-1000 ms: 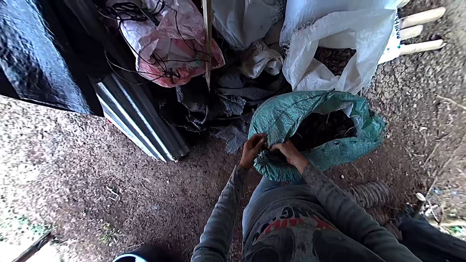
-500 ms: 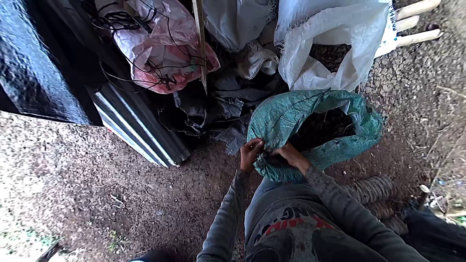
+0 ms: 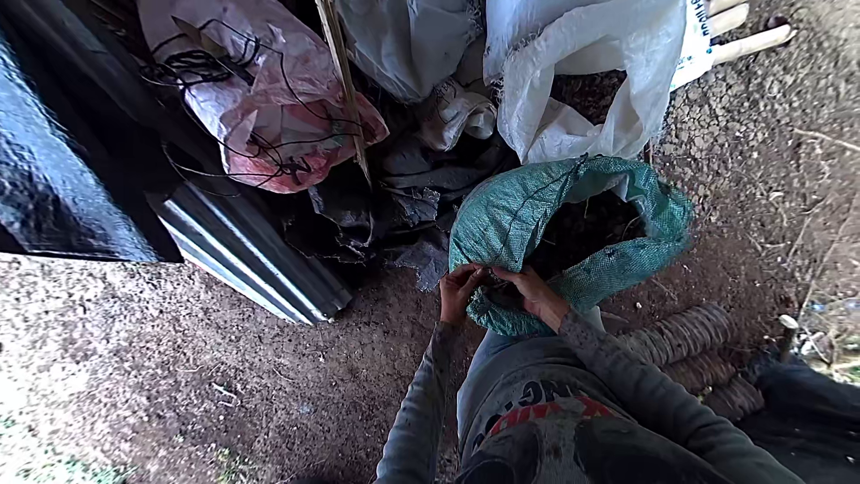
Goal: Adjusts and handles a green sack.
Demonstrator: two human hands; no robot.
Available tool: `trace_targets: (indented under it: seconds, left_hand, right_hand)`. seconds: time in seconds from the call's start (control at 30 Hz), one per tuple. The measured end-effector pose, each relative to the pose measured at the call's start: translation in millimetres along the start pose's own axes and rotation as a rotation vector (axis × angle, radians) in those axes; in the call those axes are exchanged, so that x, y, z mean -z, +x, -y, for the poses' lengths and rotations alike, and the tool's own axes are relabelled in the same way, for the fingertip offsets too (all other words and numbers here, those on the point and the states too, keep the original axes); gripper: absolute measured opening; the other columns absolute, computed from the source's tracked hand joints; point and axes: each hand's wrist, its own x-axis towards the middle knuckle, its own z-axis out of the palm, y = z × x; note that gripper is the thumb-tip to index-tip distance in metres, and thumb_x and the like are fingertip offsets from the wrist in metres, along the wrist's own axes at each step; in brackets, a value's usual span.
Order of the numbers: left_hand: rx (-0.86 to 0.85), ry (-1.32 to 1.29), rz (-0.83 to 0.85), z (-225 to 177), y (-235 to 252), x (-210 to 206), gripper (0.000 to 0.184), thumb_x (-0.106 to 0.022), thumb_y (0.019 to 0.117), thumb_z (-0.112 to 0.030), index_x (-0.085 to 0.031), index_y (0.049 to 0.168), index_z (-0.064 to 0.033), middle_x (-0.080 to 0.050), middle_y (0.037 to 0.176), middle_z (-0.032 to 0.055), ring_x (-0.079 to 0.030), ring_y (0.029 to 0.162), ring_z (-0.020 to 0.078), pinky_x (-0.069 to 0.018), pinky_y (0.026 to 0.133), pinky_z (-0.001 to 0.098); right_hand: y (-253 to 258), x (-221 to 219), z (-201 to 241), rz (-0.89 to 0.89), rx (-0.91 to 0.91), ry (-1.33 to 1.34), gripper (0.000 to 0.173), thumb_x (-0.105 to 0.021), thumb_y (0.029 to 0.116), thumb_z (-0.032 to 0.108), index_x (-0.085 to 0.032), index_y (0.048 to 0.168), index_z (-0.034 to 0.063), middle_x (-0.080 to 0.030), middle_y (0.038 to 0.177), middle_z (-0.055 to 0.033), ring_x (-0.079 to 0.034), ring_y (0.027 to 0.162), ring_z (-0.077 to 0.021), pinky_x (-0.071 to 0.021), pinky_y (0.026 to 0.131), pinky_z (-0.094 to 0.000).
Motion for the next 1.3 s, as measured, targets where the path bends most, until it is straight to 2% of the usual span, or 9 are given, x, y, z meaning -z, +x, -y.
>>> trace_targets:
  seconds: [0.23, 0.4, 0.5, 0.57, 0.67, 0.77, 0.87, 1.1, 1.3]
  left_hand:
    - [-0.060, 0.196, -0.113, -3, -7, -8, 0.014, -0.071, 0.0900, 0.005, -0.073, 0.104, 0.0047, -0.077, 0.093, 0.0084, -0.073, 0.082, 0.0111, -0.0621, 0.081, 0.0295]
    - [-0.047, 0.381, -0.175, -10, -13, -15, 0.014, -0.074, 0.0900, 0.000, -0.074, 0.104, 0.0028, -0.075, 0.096, 0.0104, -0.072, 0.083, 0.0106, -0.0605, 0.081, 0.0287]
    - [-0.046, 0.565, -0.111, -19, -12, -24, 0.013, -0.069, 0.0934, 0.000, -0.075, 0.104, 0.0044, -0.072, 0.105, 0.0167, -0.072, 0.089, 0.0193, -0.0605, 0.084, 0.0354]
    - [-0.089, 0.715, -0.015, -26, -11, -28, 0.018, -0.060, 0.0968, 0.001, -0.073, 0.108, 0.0067, -0.071, 0.115, 0.0213, -0.072, 0.102, 0.0278, -0.0584, 0.092, 0.0428]
    - [-0.191, 0.790, 0.068, -29, -16, -29, 0.027, -0.053, 0.0982, -0.004, -0.070, 0.114, 0.0082, -0.069, 0.120, 0.0242, -0.067, 0.113, 0.0356, -0.0527, 0.099, 0.0498]
    - [-0.191, 0.804, 0.066, -30, -23, -34, 0.038, -0.062, 0.0941, -0.019, -0.068, 0.120, 0.0083, -0.066, 0.125, 0.0248, -0.061, 0.121, 0.0393, -0.0481, 0.104, 0.0522]
    - [-0.133, 0.791, -0.027, -27, -22, -42, 0.038, -0.072, 0.0867, -0.016, -0.070, 0.116, 0.0067, -0.063, 0.128, 0.0252, -0.056, 0.125, 0.0412, -0.0455, 0.105, 0.0530]
    - [0.117, 0.592, -0.086, -29, -5, -52, 0.024, -0.060, 0.0924, -0.009, -0.074, 0.105, 0.0060, -0.057, 0.128, 0.0271, -0.052, 0.123, 0.0375, -0.0419, 0.104, 0.0509]
    - [0.138, 0.517, -0.122, -24, -4, -53, 0.019, -0.064, 0.0934, -0.012, -0.073, 0.097, 0.0045, -0.060, 0.118, 0.0230, -0.054, 0.115, 0.0319, -0.0430, 0.099, 0.0478]
  right_hand:
    - [-6, -6, -3, -0.006, 0.033, 0.038, 0.015, -0.064, 0.0993, 0.006, -0.064, 0.112, -0.0025, -0.069, 0.100, -0.0093, -0.068, 0.084, -0.0136, -0.0582, 0.077, -0.0276]
    - [-9, 3, 6, 0.127, 0.079, -0.189, 0.008, -0.057, 0.0952, -0.006, -0.064, 0.094, -0.0035, -0.069, 0.086, -0.0066, -0.068, 0.082, -0.0125, -0.0580, 0.083, -0.0296]
    - [-1, 11, 9, 0.135, 0.098, -0.363, 0.015, -0.050, 0.0965, -0.006, -0.063, 0.091, -0.0067, -0.068, 0.088, -0.0121, -0.069, 0.084, -0.0171, -0.0588, 0.085, -0.0346]
    - [1, 10, 12, 0.066, 0.138, -0.484, 0.014, -0.055, 0.1001, -0.003, -0.067, 0.097, -0.0093, -0.072, 0.091, -0.0153, -0.073, 0.084, -0.0176, -0.0613, 0.083, -0.0344]
    - [7, 8, 6, -0.040, 0.237, -0.634, 0.011, -0.065, 0.0960, 0.002, -0.070, 0.095, -0.0077, -0.073, 0.089, -0.0174, -0.073, 0.081, -0.0216, -0.0608, 0.082, -0.0405]
    - [5, 2, 6, -0.148, 0.284, -0.749, 0.014, -0.075, 0.0920, 0.009, -0.074, 0.090, -0.0045, -0.071, 0.083, -0.0169, -0.068, 0.077, -0.0247, -0.0556, 0.079, -0.0459]
    - [3, -3, 7, -0.220, 0.324, -0.808, 0.018, -0.077, 0.0895, 0.009, -0.071, 0.083, -0.0059, -0.067, 0.078, -0.0182, -0.065, 0.075, -0.0277, -0.0527, 0.076, -0.0480]
    - [-5, -3, 9, -0.193, 0.464, -0.935, 0.018, -0.076, 0.0901, 0.008, -0.072, 0.093, -0.0095, -0.070, 0.098, -0.0246, -0.069, 0.093, -0.0362, -0.0543, 0.090, -0.0506]
    - [-8, -4, 3, -0.165, 0.518, -0.954, 0.023, -0.074, 0.0916, 0.007, -0.069, 0.104, -0.0115, -0.069, 0.107, -0.0268, -0.069, 0.102, -0.0382, -0.0537, 0.096, -0.0500]
